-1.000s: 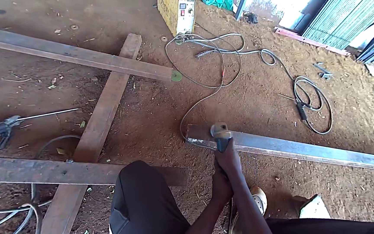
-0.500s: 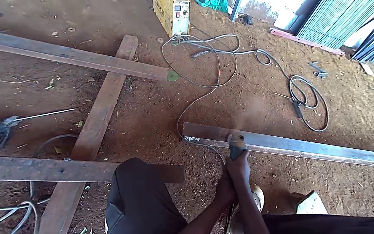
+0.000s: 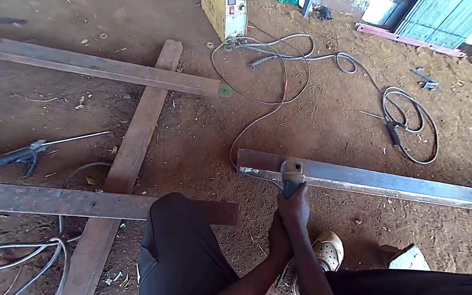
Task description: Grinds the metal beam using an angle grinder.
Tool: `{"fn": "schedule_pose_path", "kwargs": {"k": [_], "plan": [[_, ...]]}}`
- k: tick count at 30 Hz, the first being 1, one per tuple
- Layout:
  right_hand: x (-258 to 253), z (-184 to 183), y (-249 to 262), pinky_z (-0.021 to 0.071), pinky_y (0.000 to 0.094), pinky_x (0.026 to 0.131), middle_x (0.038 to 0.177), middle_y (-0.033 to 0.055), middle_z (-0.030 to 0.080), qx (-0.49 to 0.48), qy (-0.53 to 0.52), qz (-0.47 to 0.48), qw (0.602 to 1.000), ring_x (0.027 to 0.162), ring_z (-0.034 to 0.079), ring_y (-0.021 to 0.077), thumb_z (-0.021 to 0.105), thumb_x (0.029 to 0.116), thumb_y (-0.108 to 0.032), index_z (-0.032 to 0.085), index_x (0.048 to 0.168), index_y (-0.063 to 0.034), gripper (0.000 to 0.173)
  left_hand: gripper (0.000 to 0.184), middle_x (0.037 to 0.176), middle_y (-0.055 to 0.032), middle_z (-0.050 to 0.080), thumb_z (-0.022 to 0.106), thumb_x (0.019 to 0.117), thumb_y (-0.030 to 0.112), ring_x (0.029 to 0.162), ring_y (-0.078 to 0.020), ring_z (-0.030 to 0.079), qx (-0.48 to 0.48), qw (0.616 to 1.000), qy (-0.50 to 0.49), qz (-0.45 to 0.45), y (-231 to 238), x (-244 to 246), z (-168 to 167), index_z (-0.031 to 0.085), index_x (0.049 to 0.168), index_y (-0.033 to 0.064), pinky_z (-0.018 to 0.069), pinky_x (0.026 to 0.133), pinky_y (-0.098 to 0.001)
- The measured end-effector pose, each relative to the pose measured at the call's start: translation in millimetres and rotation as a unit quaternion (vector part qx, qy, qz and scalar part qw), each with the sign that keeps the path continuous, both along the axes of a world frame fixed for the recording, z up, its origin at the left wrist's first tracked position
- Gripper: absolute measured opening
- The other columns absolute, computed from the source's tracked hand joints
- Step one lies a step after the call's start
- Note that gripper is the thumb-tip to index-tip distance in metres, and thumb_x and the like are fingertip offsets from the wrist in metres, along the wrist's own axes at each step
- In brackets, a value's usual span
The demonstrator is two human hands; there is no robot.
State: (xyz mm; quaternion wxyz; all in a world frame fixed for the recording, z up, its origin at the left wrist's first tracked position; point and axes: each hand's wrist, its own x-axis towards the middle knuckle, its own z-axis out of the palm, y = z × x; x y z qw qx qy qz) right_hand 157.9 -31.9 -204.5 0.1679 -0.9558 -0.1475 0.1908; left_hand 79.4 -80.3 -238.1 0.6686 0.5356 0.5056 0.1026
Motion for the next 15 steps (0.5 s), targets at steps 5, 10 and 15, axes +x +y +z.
{"fn": "schedule_pose_path", "kwargs": {"k": [5, 10, 15], "plan": [[-20.1, -1.9, 14.5, 0.0554, 0.0672, 0.066, 0.101, 0.0254, 0.069, 0.019, 0.019, 0.077, 0.997, 0.086, 0.07, 0.0468, 0.08, 0.0812, -0.028, 0.02, 0.162, -0.0166, 0.101, 0.052, 0.122, -0.018, 0.068, 0.055, 0.1023, 0.018, 0.113, -0.0219, 0.066, 0.032, 0.992, -0.043, 0.116, -3.9, -7.6, -12.1, 0.043, 0.149, -0.0013, 0.0532, 0.101, -0.0423], [-20.6, 0.2, 20.0, 0.0551, 0.067, 0.07, 0.099, 0.0235, 0.07, 0.008, 0.026, 0.068, 0.997, 0.088, 0.07, 0.0456, 0.081, 0.0821, -0.031, 0.042, 0.146, -0.0098, 0.077, 0.053, 0.123, -0.0164, 0.069, 0.056, 0.1027, 0.022, 0.115, -0.0226, 0.067, 0.025, 0.996, -0.03, 0.08, 6.2, -13.8, -3.7, 0.043, 0.15, 0.0019, 0.0533, 0.101, -0.0444], [4.3, -3.7, -0.8, 0.056, 0.0636, 0.071, 0.094, 0.0238, 0.069, -0.01, -0.005, 0.019, 1.0, 0.087, 0.071, 0.0447, 0.083, 0.0818, -0.029, 0.044, 0.14, -0.0069, 0.074, 0.06, 0.122, -0.016, 0.07, 0.059, 0.0999, 0.026, 0.111, -0.026, 0.069, 0.012, 1.0, -0.005, 0.022, -9.6, 5.3, -5.4, 0.04, 0.153, 0.0057, 0.055, 0.098, -0.0495]]}}
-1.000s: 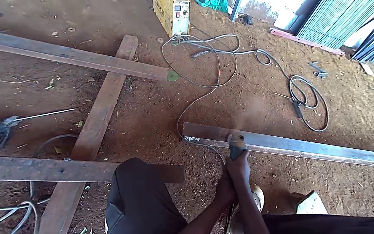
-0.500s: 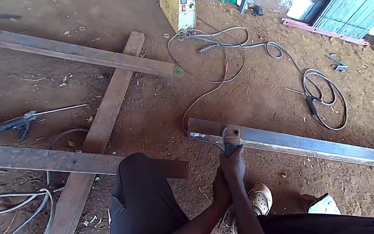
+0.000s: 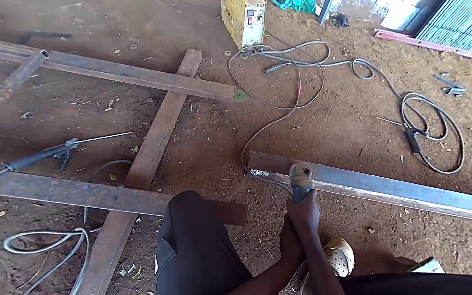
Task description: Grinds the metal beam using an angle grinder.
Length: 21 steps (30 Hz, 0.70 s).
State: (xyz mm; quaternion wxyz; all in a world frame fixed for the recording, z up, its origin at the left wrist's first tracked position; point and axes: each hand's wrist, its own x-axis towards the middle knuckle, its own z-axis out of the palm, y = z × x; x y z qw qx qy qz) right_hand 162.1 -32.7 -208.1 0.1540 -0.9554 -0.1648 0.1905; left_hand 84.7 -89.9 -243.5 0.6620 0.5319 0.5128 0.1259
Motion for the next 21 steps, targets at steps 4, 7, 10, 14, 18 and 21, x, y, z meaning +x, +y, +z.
{"fn": "schedule_pose_path", "kwargs": {"k": [4, 7, 10, 14, 18, 21], "plan": [[-20.4, -0.6, 14.0, 0.0562, 0.0648, 0.066, 0.096, 0.0226, 0.069, 0.027, 0.021, 0.09, 0.995, 0.084, 0.07, 0.044, 0.081, 0.0807, -0.027, 0.042, 0.144, -0.009, 0.077, 0.049, 0.122, -0.0193, 0.068, 0.054, 0.1042, 0.018, 0.115, -0.0234, 0.066, 0.023, 0.993, -0.022, 0.116, 1.2, -4.8, -7.2, 0.044, 0.147, -0.0029, 0.053, 0.102, -0.0429], [-41.7, 14.9, 37.3, 0.0551, 0.0645, 0.063, 0.096, 0.0231, 0.068, 0.044, 0.047, 0.141, 0.988, 0.084, 0.069, 0.0448, 0.081, 0.0804, -0.024, 0.045, 0.14, -0.0109, 0.071, 0.043, 0.127, -0.0218, 0.064, 0.043, 0.1087, 0.017, 0.119, -0.0236, 0.063, 0.031, 0.982, -0.042, 0.183, 18.6, -14.4, -8.1, 0.045, 0.145, -0.0066, 0.0506, 0.104, -0.0392], [-46.9, 18.6, 46.0, 0.0543, 0.0634, 0.062, 0.091, 0.0221, 0.068, 0.032, 0.05, 0.155, 0.986, 0.082, 0.069, 0.0443, 0.08, 0.0813, -0.026, 0.047, 0.139, -0.0122, 0.068, 0.043, 0.133, -0.0255, 0.062, 0.037, 0.1111, 0.015, 0.126, -0.0276, 0.059, 0.02, 0.987, -0.025, 0.16, 28.0, -23.2, 1.9, 0.045, 0.145, -0.0094, 0.0466, 0.108, -0.0391], [-29.7, 18.0, 31.6, 0.0554, 0.0662, 0.069, 0.098, 0.0242, 0.07, -0.002, 0.025, 0.114, 0.993, 0.088, 0.07, 0.0465, 0.081, 0.0837, -0.028, 0.044, 0.143, -0.0089, 0.072, 0.047, 0.135, -0.0246, 0.062, 0.04, 0.109, 0.018, 0.128, -0.0273, 0.059, 0.002, 0.989, -0.06, 0.132, 8.5, -15.7, -2.5, 0.044, 0.148, -0.008, 0.0461, 0.11, -0.0424], [-20.6, 20.3, 28.1, 0.0546, 0.0647, 0.063, 0.091, 0.0226, 0.069, 0.004, 0.032, 0.136, 0.99, 0.082, 0.069, 0.0451, 0.081, 0.0806, -0.025, 0.046, 0.139, -0.0097, 0.07, 0.055, 0.123, -0.0169, 0.068, 0.058, 0.1012, 0.02, 0.114, -0.0211, 0.067, 0.007, 0.986, -0.046, 0.157, 9.3, 0.9, 6.5, 0.041, 0.15, 0.0004, 0.0541, 0.101, -0.0424], [-32.2, 27.1, 37.2, 0.0529, 0.0636, 0.057, 0.09, 0.0233, 0.067, 0.028, 0.084, 0.165, 0.982, 0.076, 0.067, 0.0448, 0.082, 0.079, -0.023, 0.045, 0.141, -0.0132, 0.073, 0.063, 0.112, -0.0154, 0.071, 0.066, 0.0974, 0.022, 0.103, -0.0238, 0.07, 0.005, 0.983, -0.003, 0.185, 25.8, -2.8, 11.6, 0.039, 0.152, 0.0063, 0.0572, 0.091, -0.047]]}}
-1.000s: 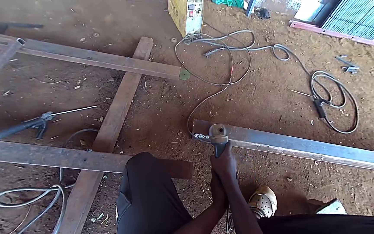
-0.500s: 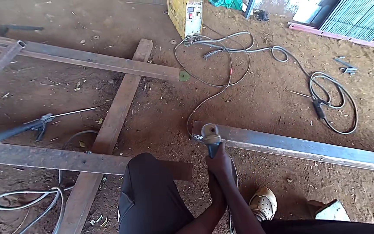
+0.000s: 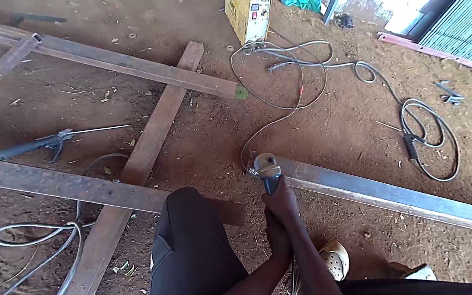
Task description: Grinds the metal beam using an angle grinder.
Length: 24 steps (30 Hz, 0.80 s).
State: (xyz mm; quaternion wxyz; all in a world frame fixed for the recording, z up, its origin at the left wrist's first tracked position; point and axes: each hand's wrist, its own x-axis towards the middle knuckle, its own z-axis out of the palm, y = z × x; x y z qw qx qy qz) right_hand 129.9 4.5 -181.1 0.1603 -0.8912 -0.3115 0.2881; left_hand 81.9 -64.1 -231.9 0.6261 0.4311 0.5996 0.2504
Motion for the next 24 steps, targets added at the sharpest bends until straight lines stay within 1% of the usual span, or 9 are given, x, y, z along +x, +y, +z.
{"fn": "schedule_pose_path", "kwargs": {"k": [3, 6, 8, 10, 12, 15, 19, 22, 24], "plan": [[-2.8, 8.2, 20.4, 0.0543, 0.0641, 0.061, 0.092, 0.0226, 0.069, -0.029, 0.002, 0.026, 0.999, 0.081, 0.069, 0.0449, 0.083, 0.0787, -0.026, 0.045, 0.14, -0.0109, 0.073, 0.065, 0.116, -0.015, 0.07, 0.066, 0.0979, 0.021, 0.105, -0.0226, 0.069, -0.022, 1.0, -0.022, 0.003, 13.9, -8.4, 11.1, 0.036, 0.154, 0.0085, 0.0567, 0.094, -0.0453], [-0.5, 13.5, 24.5, 0.0545, 0.0669, 0.067, 0.096, 0.0255, 0.069, -0.037, -0.014, -0.014, 0.999, 0.088, 0.069, 0.0477, 0.082, 0.0808, -0.026, 0.046, 0.14, -0.0054, 0.072, 0.056, 0.112, -0.0146, 0.071, 0.062, 0.1004, 0.021, 0.102, -0.023, 0.07, -0.044, 0.998, -0.04, -0.025, 17.7, -12.4, 17.9, 0.042, 0.151, 0.0095, 0.0573, 0.093, -0.0464], [4.2, 11.6, 17.7, 0.0539, 0.0676, 0.066, 0.097, 0.0264, 0.068, -0.037, -0.031, -0.025, 0.999, 0.087, 0.069, 0.0483, 0.083, 0.0805, -0.025, 0.047, 0.138, -0.0053, 0.07, 0.061, 0.114, -0.0147, 0.071, 0.065, 0.0983, 0.018, 0.103, -0.023, 0.07, -0.069, 0.996, -0.052, -0.031, 14.0, -9.0, 25.3, 0.039, 0.153, 0.0103, 0.0571, 0.093, -0.0464], [7.8, 7.6, 13.8, 0.054, 0.0667, 0.064, 0.096, 0.0253, 0.068, -0.038, -0.025, -0.003, 0.999, 0.085, 0.069, 0.0471, 0.084, 0.0797, -0.026, 0.047, 0.139, -0.0085, 0.072, 0.07, 0.109, -0.0147, 0.072, 0.071, 0.0934, 0.017, 0.099, -0.0236, 0.071, -0.076, 0.996, -0.049, -0.005, 8.6, -2.7, 25.7, 0.036, 0.154, 0.0104, 0.0585, 0.088, -0.047], [6.8, 7.4, 17.4, 0.0546, 0.066, 0.065, 0.096, 0.0239, 0.069, -0.04, -0.02, 0.026, 0.999, 0.086, 0.069, 0.0458, 0.084, 0.079, -0.026, 0.047, 0.14, -0.009, 0.073, 0.069, 0.108, -0.0148, 0.071, 0.07, 0.094, 0.018, 0.099, -0.0236, 0.071, -0.053, 0.997, -0.056, 0.022, 4.6, 0.8, 16.6, 0.036, 0.153, 0.0086, 0.0586, 0.088, -0.0468], [3.8, 5.1, 23.1, 0.054, 0.0668, 0.067, 0.098, 0.0249, 0.068, -0.021, -0.018, 0.015, 1.0, 0.089, 0.068, 0.0469, 0.083, 0.079, -0.025, 0.048, 0.138, -0.0066, 0.071, 0.063, 0.109, -0.0133, 0.071, 0.065, 0.0968, 0.022, 0.099, -0.0233, 0.071, -0.035, 0.999, -0.041, 0.001, 12.5, -4.4, 13.9, 0.039, 0.152, 0.0113, 0.0582, 0.089, -0.0477], [0.8, 4.3, 16.5, 0.0534, 0.0643, 0.06, 0.094, 0.0243, 0.067, -0.019, -0.021, 0.019, 0.999, 0.081, 0.068, 0.0459, 0.083, 0.0786, -0.025, 0.047, 0.136, -0.0088, 0.07, 0.069, 0.104, -0.0135, 0.072, 0.07, 0.093, 0.02, 0.094, -0.0246, 0.071, -0.057, 0.997, -0.042, 0.015, 13.6, -3.0, 16.9, 0.037, 0.153, 0.0141, 0.0593, 0.083, -0.0492], [1.0, 7.8, 27.0, 0.0546, 0.0657, 0.069, 0.099, 0.0243, 0.068, -0.034, -0.029, 0.034, 0.998, 0.09, 0.069, 0.0457, 0.084, 0.0785, -0.025, 0.048, 0.138, -0.0061, 0.071, 0.063, 0.108, -0.0142, 0.071, 0.066, 0.0965, 0.02, 0.099, -0.0245, 0.071, -0.05, 0.997, -0.055, 0.017, 13.6, -4.8, 13.7, 0.038, 0.152, 0.0112, 0.0582, 0.088, -0.0486], [0.3, 7.5, 25.0, 0.054, 0.0661, 0.066, 0.098, 0.0257, 0.068, -0.034, -0.026, 0.011, 0.999, 0.088, 0.068, 0.0471, 0.083, 0.0797, -0.025, 0.048, 0.138, -0.0057, 0.07, 0.064, 0.105, -0.0125, 0.071, 0.069, 0.0935, 0.022, 0.096, -0.0234, 0.071, -0.057, 0.997, -0.052, 0.001, 17.2, -8.2, 17.8, 0.041, 0.15, 0.0129, 0.059, 0.085, -0.0483]]}}
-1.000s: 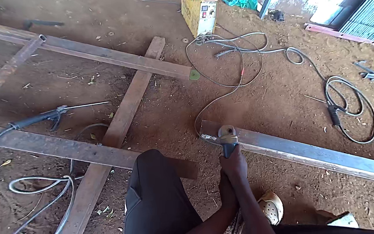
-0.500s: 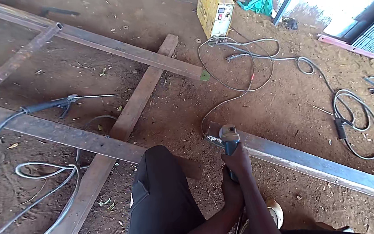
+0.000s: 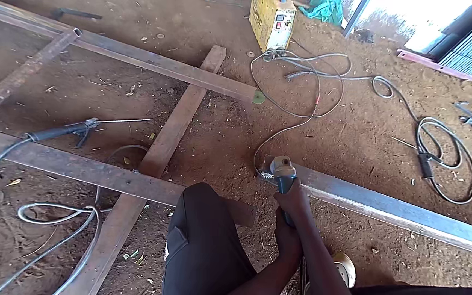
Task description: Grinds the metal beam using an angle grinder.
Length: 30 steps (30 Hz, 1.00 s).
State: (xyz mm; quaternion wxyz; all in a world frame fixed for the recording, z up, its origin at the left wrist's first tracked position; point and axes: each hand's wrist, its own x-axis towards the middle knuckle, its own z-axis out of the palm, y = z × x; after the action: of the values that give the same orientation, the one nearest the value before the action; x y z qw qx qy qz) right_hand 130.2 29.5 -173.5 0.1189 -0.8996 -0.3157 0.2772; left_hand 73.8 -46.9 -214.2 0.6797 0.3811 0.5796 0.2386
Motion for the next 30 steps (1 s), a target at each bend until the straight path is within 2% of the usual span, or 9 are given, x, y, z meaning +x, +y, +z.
{"fn": "schedule_pose_path", "kwargs": {"k": [4, 8, 11, 13, 16, 20, 25, 28, 30], "plan": [[-0.3, 0.4, -6.0, 0.0536, 0.0647, 0.061, 0.094, 0.0231, 0.068, 0.003, 0.013, 0.026, 1.0, 0.081, 0.068, 0.0448, 0.084, 0.0784, -0.024, 0.049, 0.137, -0.0107, 0.069, 0.075, 0.106, -0.0151, 0.071, 0.072, 0.0912, 0.019, 0.096, -0.0251, 0.071, -0.007, 0.999, -0.013, 0.041, -4.4, 6.9, 1.6, 0.033, 0.154, 0.0119, 0.0589, 0.085, -0.0487], [-1.9, -3.8, -5.5, 0.0521, 0.0643, 0.061, 0.094, 0.0248, 0.067, 0.018, -0.001, -0.018, 1.0, 0.081, 0.067, 0.046, 0.082, 0.0792, -0.025, 0.05, 0.136, -0.0079, 0.068, 0.064, 0.105, -0.0132, 0.071, 0.069, 0.0945, 0.024, 0.096, -0.0249, 0.071, -0.011, 1.0, 0.011, 0.001, 4.3, 3.1, 0.8, 0.041, 0.151, 0.014, 0.0582, 0.086, -0.0498], [5.0, -1.5, -3.8, 0.0533, 0.0646, 0.062, 0.095, 0.0242, 0.067, 0.014, 0.01, 0.018, 1.0, 0.082, 0.068, 0.0453, 0.084, 0.0788, -0.025, 0.049, 0.138, -0.01, 0.071, 0.078, 0.103, -0.0148, 0.072, 0.074, 0.0894, 0.022, 0.092, -0.0264, 0.071, -0.022, 0.999, 0.001, 0.025, 3.7, 9.7, 4.3, 0.033, 0.156, 0.0146, 0.0591, 0.082, -0.0511], [3.5, -2.5, -4.5, 0.0531, 0.0651, 0.062, 0.097, 0.0245, 0.068, 0.018, 0.011, 0.021, 1.0, 0.083, 0.068, 0.0455, 0.084, 0.0783, -0.024, 0.05, 0.139, -0.0113, 0.071, 0.074, 0.103, -0.0151, 0.071, 0.072, 0.0923, 0.021, 0.093, -0.0265, 0.071, -0.012, 1.0, 0.007, 0.027, 3.5, 10.6, 1.9, 0.033, 0.155, 0.0135, 0.0592, 0.082, -0.0506], [2.2, -7.1, -3.9, 0.0521, 0.0651, 0.061, 0.095, 0.0255, 0.067, 0.036, -0.012, -0.008, 0.999, 0.081, 0.067, 0.0468, 0.084, 0.077, -0.023, 0.049, 0.138, -0.0078, 0.072, 0.06, 0.105, -0.0136, 0.072, 0.068, 0.0974, 0.024, 0.097, -0.0266, 0.071, -0.006, 1.0, 0.018, -0.001, 12.1, 9.0, -1.2, 0.042, 0.151, 0.0175, 0.0579, 0.086, -0.0516], [13.4, 1.7, 13.0, 0.0538, 0.0666, 0.064, 0.098, 0.0251, 0.069, 0.02, 0.018, 0.067, 0.997, 0.084, 0.069, 0.0463, 0.084, 0.0796, -0.026, 0.048, 0.142, -0.0081, 0.074, 0.079, 0.1, -0.0148, 0.071, 0.076, 0.0895, 0.024, 0.09, -0.0274, 0.071, -0.018, 0.999, 0.014, 0.032, 17.1, 19.9, 5.7, 0.033, 0.155, 0.0165, 0.0589, 0.08, -0.0516], [5.0, -1.6, 32.9, 0.0533, 0.0685, 0.067, 0.1, 0.0269, 0.068, 0.031, -0.008, 0.036, 0.999, 0.09, 0.068, 0.0491, 0.082, 0.082, -0.025, 0.049, 0.139, -0.0043, 0.07, 0.063, 0.111, -0.0168, 0.071, 0.066, 0.0988, 0.025, 0.103, -0.0312, 0.069, -0.006, 1.0, 0.014, 0.013, 32.0, 15.4, -2.1, 0.038, 0.154, 0.0175, 0.0559, 0.09, -0.0552], [5.6, -0.7, 34.2, 0.0535, 0.0686, 0.066, 0.101, 0.0264, 0.068, 0.025, 0.001, 0.079, 0.997, 0.088, 0.068, 0.0484, 0.083, 0.0798, -0.026, 0.048, 0.141, -0.0078, 0.073, 0.068, 0.107, -0.0151, 0.071, 0.071, 0.0939, 0.025, 0.099, -0.0287, 0.07, -0.006, 0.998, -0.004, 0.056, 33.1, 20.7, -2.1, 0.038, 0.153, 0.0179, 0.0576, 0.086, -0.0533], [5.8, -5.6, 34.1, 0.0536, 0.0689, 0.066, 0.101, 0.0261, 0.069, 0.029, 0.008, 0.087, 0.996, 0.088, 0.068, 0.0485, 0.084, 0.08, -0.027, 0.049, 0.141, -0.0088, 0.073, 0.069, 0.105, -0.0153, 0.072, 0.072, 0.0938, 0.026, 0.098, -0.0298, 0.07, -0.004, 0.999, 0.015, 0.052, 34.4, 19.2, -2.6, 0.038, 0.153, 0.0182, 0.0575, 0.086, -0.0539]]}}
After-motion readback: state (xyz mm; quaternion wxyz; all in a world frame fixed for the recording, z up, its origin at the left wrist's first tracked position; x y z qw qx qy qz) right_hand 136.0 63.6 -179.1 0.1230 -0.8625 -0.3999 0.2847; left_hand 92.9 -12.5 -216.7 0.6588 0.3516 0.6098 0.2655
